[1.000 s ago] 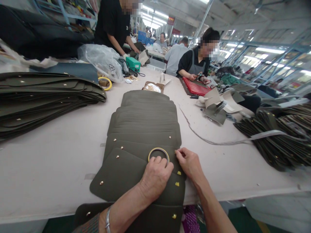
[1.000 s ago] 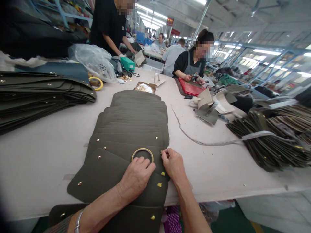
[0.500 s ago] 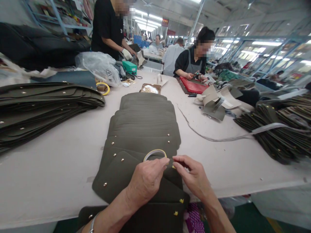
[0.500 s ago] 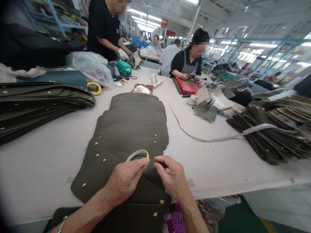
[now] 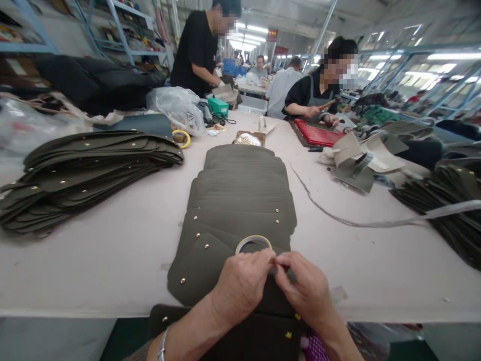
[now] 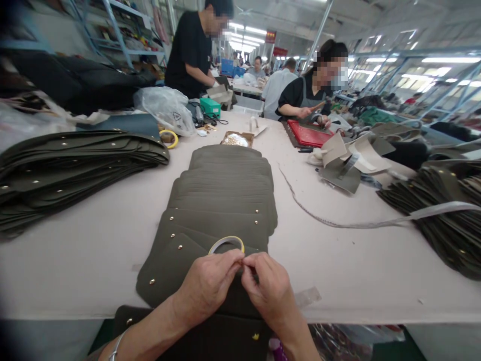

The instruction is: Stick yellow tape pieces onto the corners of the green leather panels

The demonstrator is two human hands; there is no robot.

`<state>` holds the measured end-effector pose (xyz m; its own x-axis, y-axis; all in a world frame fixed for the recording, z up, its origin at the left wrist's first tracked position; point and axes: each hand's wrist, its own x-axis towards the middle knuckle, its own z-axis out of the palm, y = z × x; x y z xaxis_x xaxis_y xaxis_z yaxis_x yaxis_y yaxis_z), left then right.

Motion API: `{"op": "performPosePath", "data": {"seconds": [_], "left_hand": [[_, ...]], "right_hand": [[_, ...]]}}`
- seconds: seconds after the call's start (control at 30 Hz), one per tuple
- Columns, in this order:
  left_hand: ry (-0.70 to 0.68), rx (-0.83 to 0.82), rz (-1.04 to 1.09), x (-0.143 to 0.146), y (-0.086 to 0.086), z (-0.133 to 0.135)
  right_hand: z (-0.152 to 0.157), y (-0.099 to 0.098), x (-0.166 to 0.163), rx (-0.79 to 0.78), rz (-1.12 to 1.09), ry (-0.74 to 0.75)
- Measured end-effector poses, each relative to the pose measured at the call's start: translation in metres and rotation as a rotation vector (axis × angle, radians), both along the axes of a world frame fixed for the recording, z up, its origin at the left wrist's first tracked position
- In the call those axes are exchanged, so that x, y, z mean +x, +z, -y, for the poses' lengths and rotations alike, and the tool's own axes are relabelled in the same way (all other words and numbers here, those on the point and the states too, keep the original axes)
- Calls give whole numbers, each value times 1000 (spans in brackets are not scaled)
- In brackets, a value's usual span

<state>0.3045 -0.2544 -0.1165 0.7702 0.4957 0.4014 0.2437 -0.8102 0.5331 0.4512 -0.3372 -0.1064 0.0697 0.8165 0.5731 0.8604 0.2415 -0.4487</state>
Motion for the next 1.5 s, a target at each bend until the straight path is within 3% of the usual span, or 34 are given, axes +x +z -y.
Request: {"op": "performPosePath", "data": {"seconds": [0.13, 0.27, 0.37, 0.47, 0.63, 0.73, 0.97, 1.1, 1.5], "left_hand": [[29, 31, -13, 1, 4, -3], [44, 150, 69, 4, 3, -4], [19, 181, 141, 6, 3, -2], [1, 177, 151, 8, 5, -5], [126, 249, -182, 17, 1, -27], [114, 269, -310, 20, -6, -34], [41, 243, -333, 17, -11, -29], [13, 192, -345, 15, -11, -30], [-34, 188, -381, 16, -13, -26]], "right_hand": [[0, 3, -7, -40, -128, -88], [-5, 6, -12, -308, -621, -195], [-11, -1, -1, -392, -847, -269], [-13, -13, 24, -374, -905, -389], [-11, -26, 56, -433, -868, -369], [-13, -26, 63, -523, -913, -338], [-16, -20, 65, -684, -887, -261], [-11, -15, 61, -798, -756, -182], [-13, -12, 39, -690, -186, -203]]}}
